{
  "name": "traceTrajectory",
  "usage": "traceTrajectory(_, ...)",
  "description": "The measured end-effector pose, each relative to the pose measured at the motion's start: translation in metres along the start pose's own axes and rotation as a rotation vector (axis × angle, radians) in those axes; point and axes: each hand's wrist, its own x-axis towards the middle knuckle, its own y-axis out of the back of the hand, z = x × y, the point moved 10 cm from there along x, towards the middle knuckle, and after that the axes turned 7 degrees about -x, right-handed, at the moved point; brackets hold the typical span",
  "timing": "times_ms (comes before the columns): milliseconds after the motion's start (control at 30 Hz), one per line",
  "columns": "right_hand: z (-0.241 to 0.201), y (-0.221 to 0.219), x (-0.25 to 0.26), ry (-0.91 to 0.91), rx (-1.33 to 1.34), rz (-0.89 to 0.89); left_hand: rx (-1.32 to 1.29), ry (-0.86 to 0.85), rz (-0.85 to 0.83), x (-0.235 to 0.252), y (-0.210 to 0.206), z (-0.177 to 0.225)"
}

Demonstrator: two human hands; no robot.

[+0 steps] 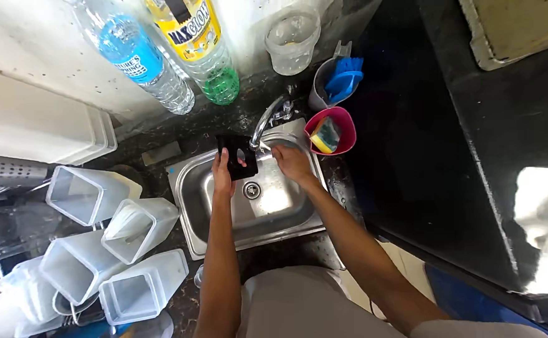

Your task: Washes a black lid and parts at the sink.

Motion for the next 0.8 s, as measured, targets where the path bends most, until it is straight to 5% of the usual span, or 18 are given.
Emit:
traceTrajectory(167,-0.020,0.004,-0.034,0.101,-0.241,0.041,0.044,-0.023,-0.020,0.012,-0.026,0.012)
traceTrajectory(300,-0.031,0.022,-0.038,-0.138,-0.349,-0.062,0.176,-0.127,0.007,0.013,-0.034,0.008)
traceTrajectory(467,-0.036,0.008,-0.021,-0.032,-0.292,-0.121,0.093,-0.157,0.045,0.009,-0.027,0.010)
traceTrajectory(600,-0.039,0.031,-0.021,-0.111,-0.279,-0.022,0.085,-0.166,0.063,0.012,-0.029,0.009)
traceTrajectory(800,-0.041,0.019,-0.035,-0.138,-0.300,-0.174,0.133,-0.177,0.080,0.004,-0.027,0.004)
